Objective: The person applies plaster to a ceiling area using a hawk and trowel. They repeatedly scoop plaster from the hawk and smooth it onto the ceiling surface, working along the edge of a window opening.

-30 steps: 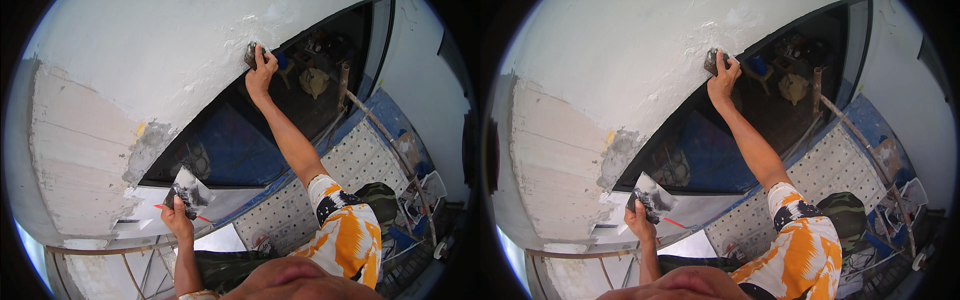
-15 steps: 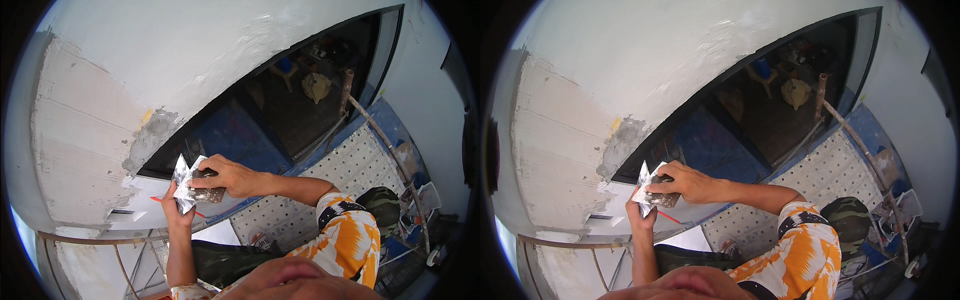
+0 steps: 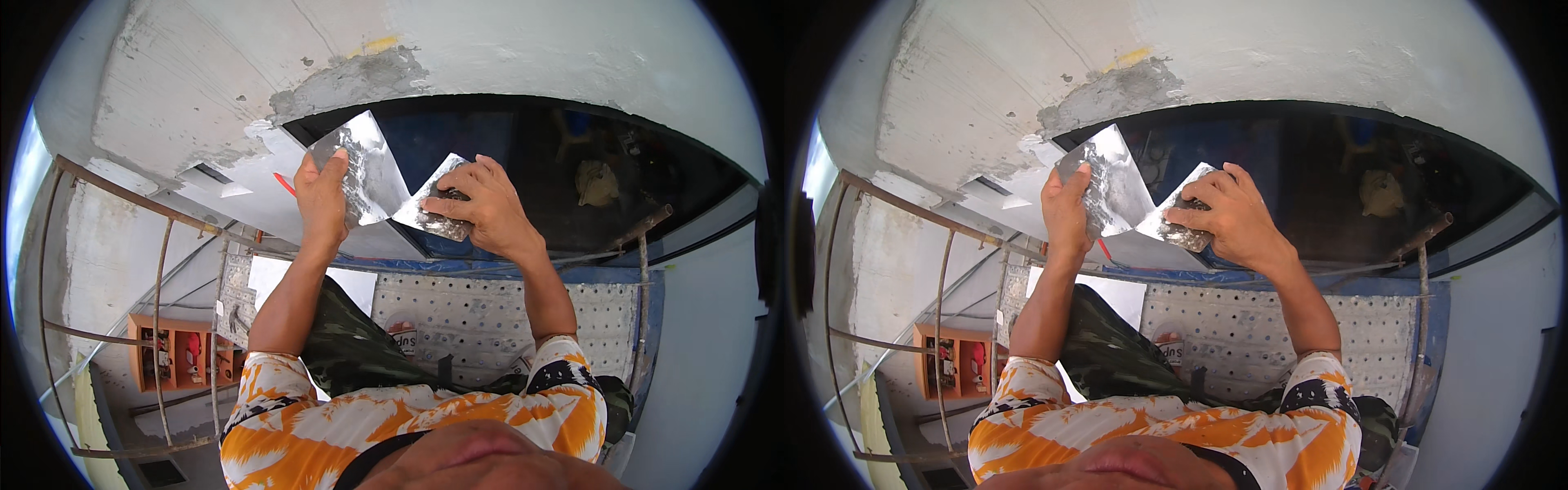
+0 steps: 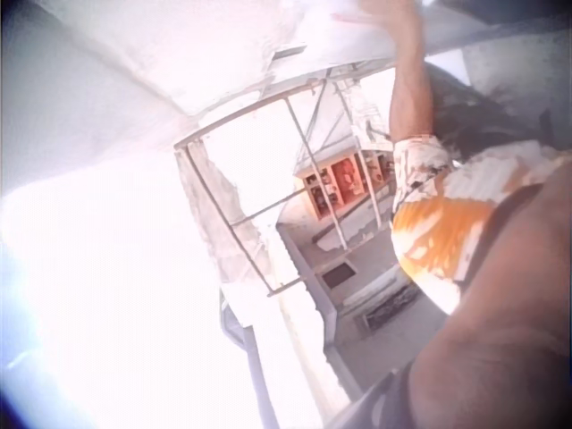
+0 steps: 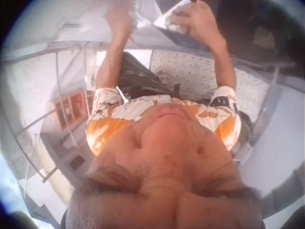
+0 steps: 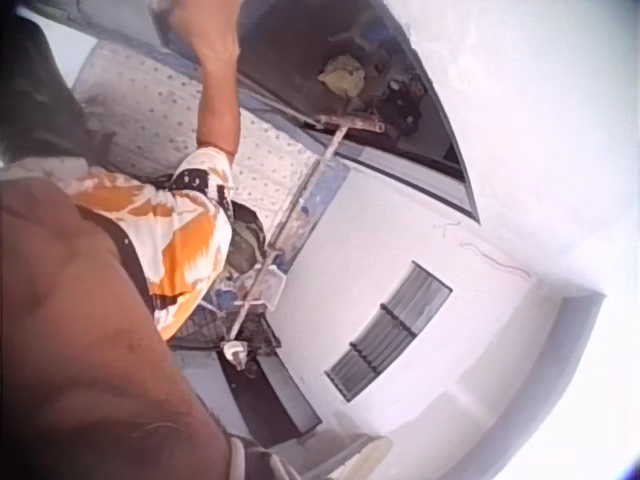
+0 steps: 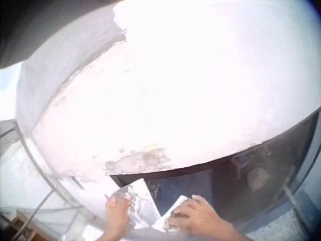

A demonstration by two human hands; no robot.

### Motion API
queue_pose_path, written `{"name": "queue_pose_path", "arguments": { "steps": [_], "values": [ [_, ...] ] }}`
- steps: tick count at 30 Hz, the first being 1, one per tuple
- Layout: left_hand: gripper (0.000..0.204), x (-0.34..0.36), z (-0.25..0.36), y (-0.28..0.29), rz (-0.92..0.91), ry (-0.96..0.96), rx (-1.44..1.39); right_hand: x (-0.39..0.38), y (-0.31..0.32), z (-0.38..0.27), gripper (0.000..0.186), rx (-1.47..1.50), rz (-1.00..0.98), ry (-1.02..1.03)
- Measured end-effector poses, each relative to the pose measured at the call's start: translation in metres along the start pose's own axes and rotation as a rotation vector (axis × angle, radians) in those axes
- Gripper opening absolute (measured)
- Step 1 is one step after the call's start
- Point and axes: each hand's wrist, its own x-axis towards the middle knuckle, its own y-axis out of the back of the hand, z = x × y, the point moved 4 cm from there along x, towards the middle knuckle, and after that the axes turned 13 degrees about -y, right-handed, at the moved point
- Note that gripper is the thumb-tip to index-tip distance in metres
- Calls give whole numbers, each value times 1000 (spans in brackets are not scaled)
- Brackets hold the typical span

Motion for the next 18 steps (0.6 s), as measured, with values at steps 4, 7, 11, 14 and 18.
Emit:
{"name": "queue_pose_path", "arguments": {
  "steps": [4,7,11,14,18],
  "values": [
    [24,14,12,16,111,-90,-89,-29,16,61,37,533,67,-205],
    [24,7,12,16,99,10,-34,-72,57,147,28,944,562,-533],
    [23,-5,6,10,0,57,39,-120,129,276,29,928,1215,-873],
    [22,-9,-1,7,-35,108,86,-129,178,343,41,295,1382,-1083],
    [21,-13,-5,1,-61,125,105,-106,200,361,53,-153,1401,-1190]
  ]
}}
